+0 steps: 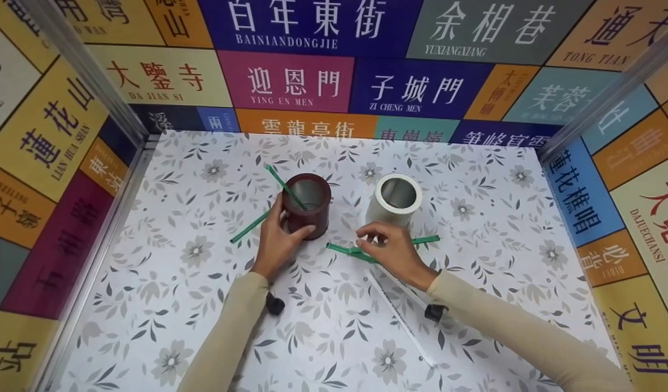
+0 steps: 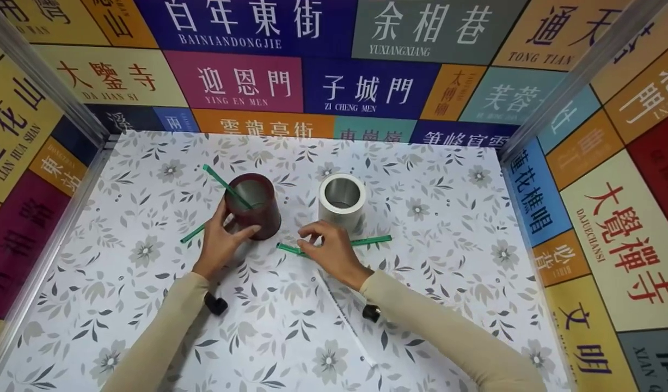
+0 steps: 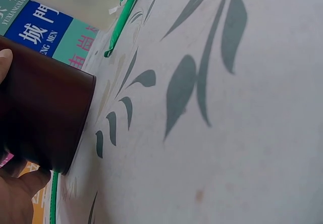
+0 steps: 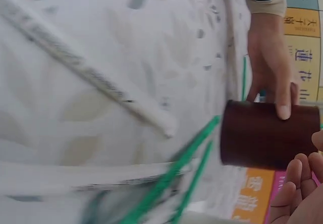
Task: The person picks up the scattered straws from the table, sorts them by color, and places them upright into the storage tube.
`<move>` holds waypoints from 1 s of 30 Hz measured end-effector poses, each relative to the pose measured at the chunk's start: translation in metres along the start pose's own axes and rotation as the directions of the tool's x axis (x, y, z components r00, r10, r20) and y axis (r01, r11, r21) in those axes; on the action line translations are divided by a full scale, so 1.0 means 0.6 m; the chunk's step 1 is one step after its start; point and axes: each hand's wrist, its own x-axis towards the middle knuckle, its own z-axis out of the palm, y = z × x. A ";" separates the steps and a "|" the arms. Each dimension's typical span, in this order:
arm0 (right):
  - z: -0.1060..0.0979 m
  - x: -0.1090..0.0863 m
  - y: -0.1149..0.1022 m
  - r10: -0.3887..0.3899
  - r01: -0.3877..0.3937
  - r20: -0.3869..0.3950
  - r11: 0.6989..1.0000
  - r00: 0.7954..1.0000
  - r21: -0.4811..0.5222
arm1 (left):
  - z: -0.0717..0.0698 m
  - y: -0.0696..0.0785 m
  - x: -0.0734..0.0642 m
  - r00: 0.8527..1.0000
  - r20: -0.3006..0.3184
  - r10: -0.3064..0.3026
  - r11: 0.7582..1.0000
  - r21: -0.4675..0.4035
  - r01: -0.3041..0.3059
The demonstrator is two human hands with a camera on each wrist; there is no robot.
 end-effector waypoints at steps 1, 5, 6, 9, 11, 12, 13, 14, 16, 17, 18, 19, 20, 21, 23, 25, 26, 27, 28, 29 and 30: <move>-0.002 -0.009 0.009 0.011 -0.011 -0.002 1.000 1.000 -0.005 | 0.000 0.000 0.000 1.000 0.003 0.000 1.000 -0.003 0.000; -0.007 -0.041 0.041 0.034 -0.034 0.001 0.999 0.999 -0.035 | 0.000 -0.001 0.001 1.000 0.008 -0.008 1.000 0.011 0.008; -0.009 -0.048 0.048 0.038 -0.038 0.005 0.999 0.999 -0.039 | -0.001 -0.001 0.001 1.000 0.007 -0.009 1.000 0.014 0.009; -0.013 -0.068 0.063 0.069 -0.067 0.028 0.997 0.997 -0.045 | -0.002 -0.002 -0.001 1.000 0.002 0.000 1.000 0.018 0.000; -0.016 -0.079 0.070 0.086 -0.083 0.046 0.995 0.995 -0.062 | -0.002 -0.003 -0.003 1.000 0.001 0.013 1.000 0.012 -0.013; -0.018 -0.083 0.074 0.096 -0.091 0.054 0.993 0.994 -0.076 | -0.002 -0.003 -0.003 1.000 0.002 0.021 1.000 0.006 -0.021; -0.019 -0.087 0.077 0.102 -0.096 0.060 0.991 0.993 -0.097 | -0.002 -0.004 -0.003 1.000 0.004 0.031 1.000 -0.001 -0.031; -0.020 -0.091 0.080 0.105 -0.096 0.064 0.988 0.992 -0.123 | -0.001 -0.005 -0.004 0.999 0.006 0.038 0.999 -0.008 -0.038; -0.022 -0.094 0.084 0.102 -0.088 0.070 0.979 0.992 -0.182 | -0.001 -0.006 -0.004 0.999 0.008 0.042 0.999 -0.011 -0.042; -0.022 -0.095 0.084 0.097 -0.080 0.071 0.973 0.993 -0.216 | -0.001 -0.006 -0.004 0.999 0.007 0.042 0.999 -0.010 -0.042; -0.022 -0.095 0.085 0.091 -0.070 0.073 0.965 0.993 -0.252 | -0.001 -0.006 -0.004 0.999 0.006 0.042 0.999 -0.008 -0.042; -0.022 -0.096 0.084 0.083 -0.059 0.074 0.956 0.994 -0.287 | -0.001 -0.006 -0.005 0.999 0.004 0.039 0.999 -0.006 -0.039; -0.022 -0.096 0.084 0.077 -0.049 0.076 0.946 0.994 -0.320 | -0.001 -0.006 -0.004 0.999 0.002 0.036 0.999 -0.001 -0.036; -0.022 -0.095 0.084 0.067 -0.035 0.078 0.934 0.995 -0.355 | 0.000 -0.006 -0.004 0.999 0.000 0.033 0.999 0.002 -0.033; -0.022 -0.094 0.084 0.043 -0.002 0.088 0.907 0.995 -0.422 | 0.000 -0.006 -0.004 1.000 0.000 0.030 1.000 0.007 -0.030; -0.023 -0.092 0.083 0.024 0.026 0.099 0.880 0.995 -0.473 | 0.000 -0.006 -0.004 1.000 0.002 0.028 1.000 0.009 -0.028; -0.023 -0.091 0.083 0.015 0.038 0.103 0.869 0.995 -0.494 | 0.000 -0.006 -0.003 1.000 0.003 0.027 1.000 0.008 -0.027; -0.024 -0.089 0.082 0.011 0.045 0.107 0.860 0.994 -0.509 | -0.001 -0.006 -0.003 1.000 0.004 0.025 1.000 0.006 -0.025; -0.026 -0.087 0.080 0.011 0.048 0.111 0.855 0.994 -0.516 | 0.000 -0.005 -0.003 1.000 0.005 0.023 1.000 0.000 -0.023; -0.028 -0.085 0.077 0.009 0.054 0.117 0.853 0.993 -0.519 | 0.000 -0.004 -0.003 1.000 0.006 0.023 1.000 -0.001 -0.023; -0.030 -0.083 0.073 0.007 0.057 0.120 0.854 0.993 -0.517 | 0.000 -0.004 -0.002 1.000 0.005 0.022 1.000 -0.004 -0.022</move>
